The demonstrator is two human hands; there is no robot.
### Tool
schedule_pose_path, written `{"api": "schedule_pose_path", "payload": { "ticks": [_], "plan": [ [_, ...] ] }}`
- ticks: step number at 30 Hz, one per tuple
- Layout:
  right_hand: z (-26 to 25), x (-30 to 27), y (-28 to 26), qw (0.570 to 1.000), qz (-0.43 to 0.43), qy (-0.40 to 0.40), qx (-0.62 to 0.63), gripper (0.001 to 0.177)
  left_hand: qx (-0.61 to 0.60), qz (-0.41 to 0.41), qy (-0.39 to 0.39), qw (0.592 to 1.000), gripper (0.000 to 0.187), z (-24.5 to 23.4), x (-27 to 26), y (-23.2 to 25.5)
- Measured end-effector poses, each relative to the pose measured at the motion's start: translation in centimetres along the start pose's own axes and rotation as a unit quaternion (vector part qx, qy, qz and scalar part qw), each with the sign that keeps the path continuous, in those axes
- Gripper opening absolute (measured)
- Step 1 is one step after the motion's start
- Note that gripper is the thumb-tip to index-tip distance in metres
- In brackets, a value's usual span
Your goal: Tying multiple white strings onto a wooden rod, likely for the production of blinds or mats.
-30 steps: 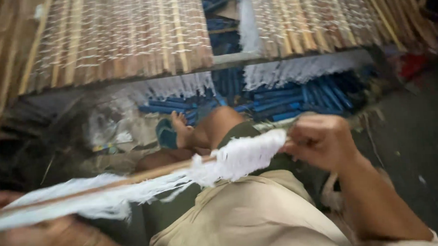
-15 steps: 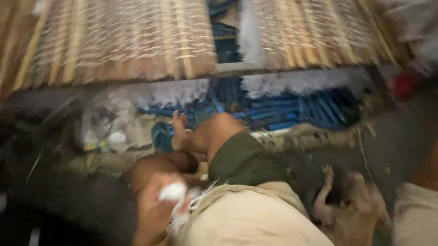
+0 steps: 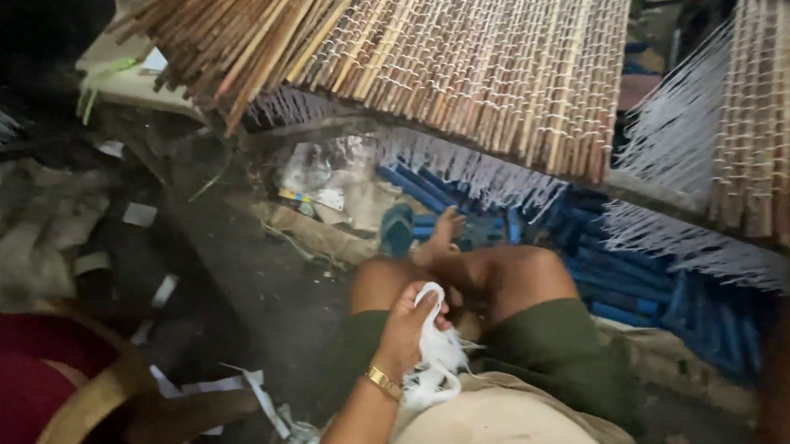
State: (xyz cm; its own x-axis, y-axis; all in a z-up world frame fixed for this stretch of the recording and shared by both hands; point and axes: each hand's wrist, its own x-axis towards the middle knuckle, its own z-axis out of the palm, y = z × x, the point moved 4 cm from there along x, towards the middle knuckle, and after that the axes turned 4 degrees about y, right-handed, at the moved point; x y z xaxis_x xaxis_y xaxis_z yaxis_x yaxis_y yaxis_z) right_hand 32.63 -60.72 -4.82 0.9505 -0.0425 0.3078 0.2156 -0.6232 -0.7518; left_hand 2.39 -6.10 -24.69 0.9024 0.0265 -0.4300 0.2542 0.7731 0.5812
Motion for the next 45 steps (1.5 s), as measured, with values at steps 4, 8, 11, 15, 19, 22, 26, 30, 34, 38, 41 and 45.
{"api": "schedule_pose_path", "payload": {
  "ticks": [4, 8, 11, 15, 19, 22, 26, 30, 34, 38, 41, 45],
  "plan": [
    [22.0, -7.4, -31.9, 0.989, -0.100, -0.106, -0.009, 0.044, -0.092, -0.069, 0.010, 0.993, 0.012, 0.3, -0.2, 1.9],
    [37.2, -7.9, -42.7, 0.957, -0.235, -0.170, -0.022, 0.021, -0.134, -0.059, 0.009, 0.989, 0.012, 0.3, 0.3, 2.2],
    [44.8, -7.3, -46.9, 0.940, -0.294, -0.168, -0.045, 0.027, -0.149, -0.100, 0.026, 0.983, 0.007, 0.3, 0.1, 1.9],
    [50.9, -5.4, -49.2, 0.924, -0.243, -0.184, -0.231, 0.067, -0.149, -0.091, -0.002, 0.985, 0.015, 1.8, 0.0, 2.3],
    [53.2, -4.5, -50.2, 0.884, -0.240, -0.206, -0.345, 0.049, -0.220, -0.086, -0.075, 0.969, 0.024, 3.3, -0.2, 2.7],
    [53.6, -4.4, -49.7, 0.887, -0.248, -0.176, -0.347, 0.044, -0.219, -0.089, -0.089, 0.968, 0.023, 3.1, -0.5, 2.4],
    [53.5, -4.0, -49.3, 0.883, -0.297, -0.140, -0.335, 0.042, -0.193, -0.089, -0.065, 0.975, 0.019, 2.8, -0.3, 2.1],
    [50.8, -4.3, -50.4, 0.943, -0.197, -0.150, -0.223, 0.029, -0.201, -0.102, -0.046, 0.973, 0.020, 3.1, -0.4, 2.7],
    [47.0, -4.2, -50.2, 0.973, 0.097, -0.182, 0.101, 0.011, -0.130, -0.054, -0.058, 0.988, 0.025, 3.1, -0.8, 3.9],
    [41.8, -4.3, -48.2, 0.947, 0.124, -0.125, 0.268, 0.025, -0.147, -0.061, -0.058, 0.985, 0.024, 2.3, -0.1, 3.0],
    [37.0, -6.0, -44.6, 0.874, 0.154, -0.087, 0.453, 0.023, -0.125, -0.052, -0.070, 0.988, 0.026, 2.7, -0.5, 3.6],
    [30.6, -14.5, -37.5, 0.956, 0.016, -0.182, 0.231, 0.027, -0.126, 0.011, -0.058, 0.990, 0.016, 2.6, -0.5, 3.7]
  ]
}}
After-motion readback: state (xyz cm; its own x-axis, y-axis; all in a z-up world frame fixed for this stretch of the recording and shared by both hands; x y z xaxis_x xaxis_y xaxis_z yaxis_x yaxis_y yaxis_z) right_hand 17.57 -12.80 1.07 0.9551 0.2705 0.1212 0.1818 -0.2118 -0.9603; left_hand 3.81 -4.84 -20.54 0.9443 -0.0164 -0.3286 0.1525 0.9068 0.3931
